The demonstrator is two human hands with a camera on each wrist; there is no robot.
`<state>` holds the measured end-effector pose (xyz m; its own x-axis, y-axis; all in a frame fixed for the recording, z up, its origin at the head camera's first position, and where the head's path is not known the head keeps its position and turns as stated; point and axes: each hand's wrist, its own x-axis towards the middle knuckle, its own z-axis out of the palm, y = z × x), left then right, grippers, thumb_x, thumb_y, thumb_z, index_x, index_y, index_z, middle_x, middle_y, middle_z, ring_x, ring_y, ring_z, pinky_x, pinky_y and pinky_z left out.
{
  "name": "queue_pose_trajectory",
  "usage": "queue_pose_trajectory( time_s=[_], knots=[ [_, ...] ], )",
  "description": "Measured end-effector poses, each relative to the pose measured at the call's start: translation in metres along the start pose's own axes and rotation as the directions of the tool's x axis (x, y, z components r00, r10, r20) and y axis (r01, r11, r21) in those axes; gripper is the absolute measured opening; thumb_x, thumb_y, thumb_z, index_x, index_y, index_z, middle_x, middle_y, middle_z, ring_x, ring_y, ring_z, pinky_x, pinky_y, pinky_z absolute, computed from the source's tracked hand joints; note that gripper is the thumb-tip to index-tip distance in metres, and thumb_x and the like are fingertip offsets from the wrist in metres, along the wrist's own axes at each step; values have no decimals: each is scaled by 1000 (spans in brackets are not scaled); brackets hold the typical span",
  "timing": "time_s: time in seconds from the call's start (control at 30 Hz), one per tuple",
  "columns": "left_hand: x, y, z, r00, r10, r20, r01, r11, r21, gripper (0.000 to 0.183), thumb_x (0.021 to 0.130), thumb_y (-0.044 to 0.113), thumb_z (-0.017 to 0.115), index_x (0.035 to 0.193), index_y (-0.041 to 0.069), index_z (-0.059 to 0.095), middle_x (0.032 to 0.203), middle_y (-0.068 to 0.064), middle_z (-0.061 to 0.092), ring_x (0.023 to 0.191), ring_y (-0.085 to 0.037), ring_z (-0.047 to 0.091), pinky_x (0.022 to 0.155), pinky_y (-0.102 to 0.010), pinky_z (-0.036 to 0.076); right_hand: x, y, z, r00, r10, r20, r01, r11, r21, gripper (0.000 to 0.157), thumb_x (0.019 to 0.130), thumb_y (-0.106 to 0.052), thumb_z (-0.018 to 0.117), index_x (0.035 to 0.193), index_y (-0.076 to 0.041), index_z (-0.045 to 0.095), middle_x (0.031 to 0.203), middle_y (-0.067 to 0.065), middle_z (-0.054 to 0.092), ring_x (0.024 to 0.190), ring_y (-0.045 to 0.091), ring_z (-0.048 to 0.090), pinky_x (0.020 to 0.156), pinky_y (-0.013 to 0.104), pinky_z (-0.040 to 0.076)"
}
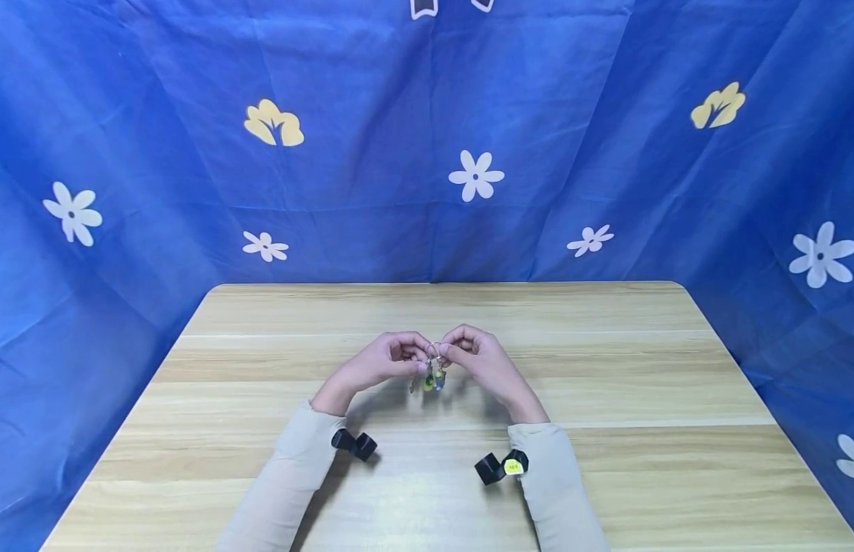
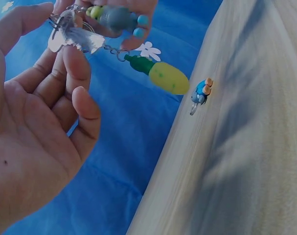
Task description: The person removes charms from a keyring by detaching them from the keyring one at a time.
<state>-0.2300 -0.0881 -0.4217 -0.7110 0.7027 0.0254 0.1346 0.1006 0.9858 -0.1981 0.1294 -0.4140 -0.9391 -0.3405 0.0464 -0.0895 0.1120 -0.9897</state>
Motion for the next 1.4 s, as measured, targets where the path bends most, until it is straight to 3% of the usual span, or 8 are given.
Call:
queue_pose_trajectory(
  time_s=[0.3,0.5,0.73,1.0,1.23,1.4],
  knots=[
    [1,-3,0,999,27,-34,-26,999,32,24,86,9,65,106,-5,62,85,5,62,75,-9,54,70,-24,48,-1,-1,-1,1000,5,1,-5,1000,-22,18,95,-14,56,102,3,57,91,-2,64,89,9,63,89,27,49],
    [2,-4,0,995,58,-80,-48,991,125,18,85,13,67,99,1,65,92,2,61,84,-16,51,79,-32,42,-3,-3,0,1000,2,10,-2,1000,-28,17,95,-15,57,101,1,57,93,-3,65,92,10,63,91,31,48],
    [1,-3,2,998,43,-47,-42,999,26,20,87,10,66,103,-2,60,85,6,67,84,-15,64,89,-32,47,-4,-3,0,1000,6,16,-5,1000,-20,13,95,-15,57,100,-3,58,96,-3,62,96,15,61,89,31,47],
    [1,-7,2,997,76,-22,-77,995,-60,30,87,3,60,115,-7,54,87,6,66,82,-9,64,75,-22,51,-3,0,0,1000,17,10,-17,1000,-24,15,96,-16,54,101,-2,56,98,-1,60,96,13,59,91,32,45],
    [-1,-5,2,995,101,-4,-101,994,-38,35,83,1,60,116,-10,53,89,5,62,82,-7,59,74,-21,50,-3,3,-1,999,6,34,-6,1000,-3,16,98,-17,50,102,-1,54,99,-2,60,98,11,58,97,37,42],
    [-3,-3,1,996,82,20,-80,995,-55,36,83,2,61,116,-10,52,90,5,62,81,-8,59,71,-22,51,-3,2,1,999,-5,44,4,999,39,12,99,-15,47,102,-4,50,94,-3,61,93,9,60,96,32,43]
  ],
)
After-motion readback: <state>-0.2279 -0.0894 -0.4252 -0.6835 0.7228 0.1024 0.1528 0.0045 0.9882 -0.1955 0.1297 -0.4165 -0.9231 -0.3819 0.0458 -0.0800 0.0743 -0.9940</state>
